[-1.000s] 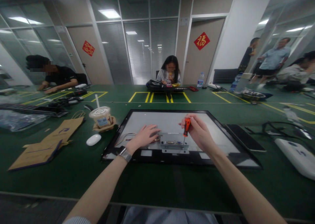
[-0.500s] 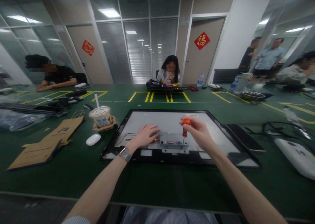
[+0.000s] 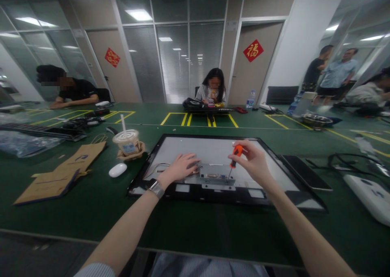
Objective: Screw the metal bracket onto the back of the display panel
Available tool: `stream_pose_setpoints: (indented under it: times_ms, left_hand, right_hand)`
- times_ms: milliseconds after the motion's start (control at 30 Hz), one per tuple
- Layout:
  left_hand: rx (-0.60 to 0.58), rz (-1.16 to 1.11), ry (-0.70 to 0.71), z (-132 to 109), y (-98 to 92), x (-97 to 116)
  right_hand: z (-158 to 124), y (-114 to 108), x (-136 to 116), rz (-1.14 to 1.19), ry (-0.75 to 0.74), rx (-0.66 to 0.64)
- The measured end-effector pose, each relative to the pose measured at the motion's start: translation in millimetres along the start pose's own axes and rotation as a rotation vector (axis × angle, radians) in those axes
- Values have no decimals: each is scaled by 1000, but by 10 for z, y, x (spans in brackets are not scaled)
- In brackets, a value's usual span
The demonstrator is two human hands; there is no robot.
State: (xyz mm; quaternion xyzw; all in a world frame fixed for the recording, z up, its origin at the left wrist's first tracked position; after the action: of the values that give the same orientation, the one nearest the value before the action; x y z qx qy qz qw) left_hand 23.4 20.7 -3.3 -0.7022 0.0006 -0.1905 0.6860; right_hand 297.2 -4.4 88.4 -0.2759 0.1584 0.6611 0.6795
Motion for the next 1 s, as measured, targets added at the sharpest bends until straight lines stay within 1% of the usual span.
stream_pose_setpoints:
  times_ms: [67, 133, 300, 367, 433, 500, 633, 700, 900, 1000]
  left_hand:
    - [0, 0, 4, -2, -4, 3]
    - [-2, -2, 2, -5, -9, 8]
    - [-7, 4, -6, -18, -29, 38]
    - [-5, 13, -3, -20, -36, 51]
    - [-3, 20, -5, -20, -39, 55]
    - [-5, 20, -7, -18, -38, 52]
    - [-7, 11, 1, -21, -35, 40]
    - [-9, 5, 0, -24, -35, 36]
    - [-6, -1, -2, -25, -35, 39]
    - [-9, -4, 0, -17, -21, 25]
  right_hand:
    - [-2, 7, -20, -29, -14, -15]
    - [-3, 6, -19, -31, 6, -38]
    - [-5, 9, -3, 125, 93, -124]
    - [-5, 22, -18, 181, 101, -176]
    - [-5, 34, -32, 182, 95, -213]
    - [-4, 39, -29, 148, 87, -213]
    - [-1, 34, -2, 78, 77, -161]
    - [5, 29, -10, 59, 64, -157]
    - [16, 34, -90, 160, 74, -231]
    - [15, 28, -112, 138, 62, -251]
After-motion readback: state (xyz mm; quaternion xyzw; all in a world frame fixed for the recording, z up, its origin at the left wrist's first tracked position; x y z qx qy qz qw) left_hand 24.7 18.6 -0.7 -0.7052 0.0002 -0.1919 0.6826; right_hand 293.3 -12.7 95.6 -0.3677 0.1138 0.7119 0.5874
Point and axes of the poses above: each hand's wrist, its own z-axis towards the middle knuckle, its own y-axis out of the palm, x = y × z, the point moved 4 cm from there along z, towards the middle knuckle, and after that the axes turned 13 degrees about -y, right-handed, at the moved point
